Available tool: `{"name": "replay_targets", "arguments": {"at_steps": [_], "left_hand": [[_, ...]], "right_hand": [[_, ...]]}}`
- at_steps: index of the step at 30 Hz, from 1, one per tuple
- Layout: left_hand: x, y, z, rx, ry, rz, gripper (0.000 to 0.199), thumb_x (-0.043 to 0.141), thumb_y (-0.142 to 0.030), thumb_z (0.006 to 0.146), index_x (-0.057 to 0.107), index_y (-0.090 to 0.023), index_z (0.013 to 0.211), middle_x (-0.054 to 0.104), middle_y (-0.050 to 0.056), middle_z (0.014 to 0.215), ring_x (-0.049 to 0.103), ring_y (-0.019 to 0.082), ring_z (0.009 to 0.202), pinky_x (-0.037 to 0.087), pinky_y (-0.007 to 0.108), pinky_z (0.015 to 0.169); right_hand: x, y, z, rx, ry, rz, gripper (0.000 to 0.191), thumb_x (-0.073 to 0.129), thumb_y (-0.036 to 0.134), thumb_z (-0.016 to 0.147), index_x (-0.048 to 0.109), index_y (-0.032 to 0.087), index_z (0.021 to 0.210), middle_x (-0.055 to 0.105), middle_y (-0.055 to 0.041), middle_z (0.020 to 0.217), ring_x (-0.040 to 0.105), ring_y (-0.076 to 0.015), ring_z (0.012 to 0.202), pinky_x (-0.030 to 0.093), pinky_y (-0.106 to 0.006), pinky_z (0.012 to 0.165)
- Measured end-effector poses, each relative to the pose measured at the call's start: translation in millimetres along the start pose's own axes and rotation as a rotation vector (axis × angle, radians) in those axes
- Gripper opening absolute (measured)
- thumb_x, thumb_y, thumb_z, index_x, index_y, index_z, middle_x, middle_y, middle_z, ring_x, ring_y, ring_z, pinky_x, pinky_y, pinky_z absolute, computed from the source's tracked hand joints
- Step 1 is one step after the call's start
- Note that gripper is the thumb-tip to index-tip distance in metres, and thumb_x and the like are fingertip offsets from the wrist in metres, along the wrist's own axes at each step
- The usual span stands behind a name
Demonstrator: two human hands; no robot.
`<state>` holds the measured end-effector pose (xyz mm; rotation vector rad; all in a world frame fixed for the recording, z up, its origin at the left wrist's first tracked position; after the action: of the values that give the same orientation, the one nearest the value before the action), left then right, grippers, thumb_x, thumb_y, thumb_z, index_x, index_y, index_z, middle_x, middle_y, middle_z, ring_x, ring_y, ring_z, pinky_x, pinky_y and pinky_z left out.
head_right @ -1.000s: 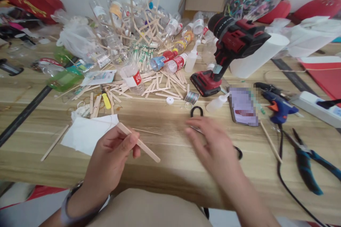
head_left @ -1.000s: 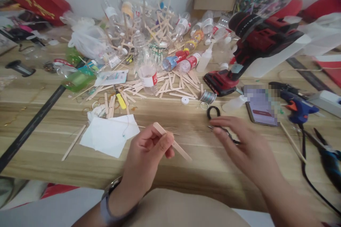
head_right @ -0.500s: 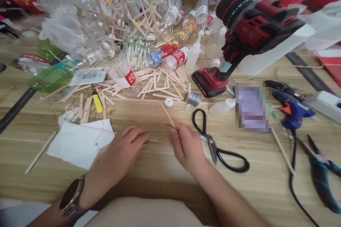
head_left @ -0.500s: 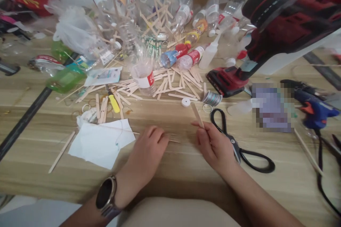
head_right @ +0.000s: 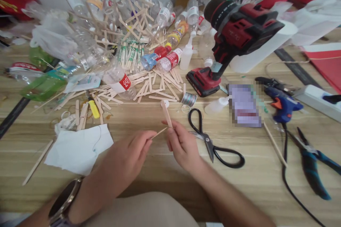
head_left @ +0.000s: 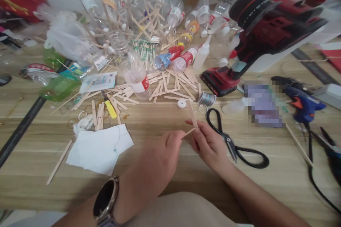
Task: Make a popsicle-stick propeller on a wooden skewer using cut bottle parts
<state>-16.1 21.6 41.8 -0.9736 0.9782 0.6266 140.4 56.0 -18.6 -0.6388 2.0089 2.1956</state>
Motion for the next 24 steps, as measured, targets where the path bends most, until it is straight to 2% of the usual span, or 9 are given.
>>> {"name": "replay_targets", "arguments": {"at_steps": [2, 3, 6, 8, 10, 16, 24], "left_hand": [[4.7, 5.5, -9.1, -0.143, -0.014, -0.269, 0.026, 0.039, -0.016, 0.097, 0.059, -0.019, 0.113, 0.073, 0.007, 0.091, 0.071, 0.019, 0.080, 0.055, 0.028, 0.065], [8.2, 8.9, -13.6, -0.215, -0.011, -0.408, 0.027, 0.039, -0.020, 0.098, 0.060, -0.020, 0.114, 0.072, 0.005, 0.085, 0.070, 0.018, 0.076, 0.054, 0.026, 0.064], [21.9, 17.7, -23.1, -0.449, 0.078, -0.799, 0.032, 0.037, -0.033, 0.099, 0.061, -0.022, 0.118, 0.056, -0.004, 0.063, 0.059, 0.010, 0.047, 0.047, 0.020, 0.045], [31.9, 19.8, -24.9, -0.581, 0.186, -1.027, 0.035, 0.039, -0.038, 0.098, 0.059, -0.021, 0.120, 0.049, -0.007, 0.062, 0.050, 0.007, 0.035, 0.039, 0.017, 0.035], [39.8, 19.9, -23.6, -0.657, 0.254, -1.175, 0.037, 0.043, -0.040, 0.095, 0.057, -0.019, 0.122, 0.048, -0.008, 0.064, 0.049, 0.006, 0.033, 0.035, 0.016, 0.031], [53.7, 21.3, -18.0, -0.672, 0.230, -1.233, 0.044, 0.046, -0.042, 0.093, 0.057, -0.016, 0.127, 0.047, -0.010, 0.054, 0.045, 0.006, 0.030, 0.033, 0.015, 0.031], [55.8, 26.5, -19.1, -0.687, 0.216, -1.208, 0.047, 0.043, -0.040, 0.095, 0.055, -0.013, 0.132, 0.045, -0.010, 0.043, 0.040, 0.006, 0.029, 0.029, 0.015, 0.033]], "right_hand": [[3.1, 0.0, -0.9, -0.012, 0.032, 0.013, 0.035, 0.038, 0.036, 0.099, 0.062, 0.015, 0.112, 0.044, 0.0085, 0.046, 0.044, -0.0108, 0.040, 0.036, -0.023, 0.044], [4.9, -0.7, -1.5, -0.012, 0.050, 0.018, 0.035, 0.038, 0.035, 0.098, 0.064, 0.015, 0.110, 0.045, 0.0081, 0.046, 0.043, -0.0105, 0.040, 0.036, -0.023, 0.044], [10.7, -4.4, -3.3, 0.016, 0.102, 0.060, 0.034, 0.039, 0.035, 0.097, 0.065, 0.015, 0.106, 0.047, 0.0072, 0.048, 0.041, -0.0099, 0.040, 0.034, -0.022, 0.042], [13.0, -5.7, -3.6, 0.028, 0.119, 0.092, 0.034, 0.039, 0.035, 0.097, 0.065, 0.015, 0.106, 0.046, 0.0073, 0.048, 0.039, -0.0098, 0.040, 0.033, -0.022, 0.041], [13.2, -5.3, -2.8, 0.032, 0.114, 0.095, 0.035, 0.040, 0.036, 0.097, 0.066, 0.015, 0.105, 0.045, 0.0072, 0.048, 0.039, -0.0100, 0.041, 0.032, -0.022, 0.041], [9.4, -0.5, 2.1, 0.002, 0.083, 0.024, 0.033, 0.041, 0.034, 0.094, 0.069, 0.016, 0.096, 0.046, 0.0062, 0.047, 0.041, -0.0106, 0.042, 0.034, -0.022, 0.043], [12.0, -1.6, 3.1, -0.022, 0.087, -0.024, 0.032, 0.040, 0.030, 0.095, 0.069, 0.016, 0.093, 0.046, 0.0061, 0.048, 0.044, -0.0106, 0.042, 0.036, -0.021, 0.043]]}}
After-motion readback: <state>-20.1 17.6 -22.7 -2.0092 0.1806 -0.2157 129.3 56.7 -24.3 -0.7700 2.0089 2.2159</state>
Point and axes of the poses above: each hand's wrist, its own z-axis towards the middle knuckle, its own x-axis out of the palm, y = z × x, the point moved 3 cm from there along z, towards the middle knuckle
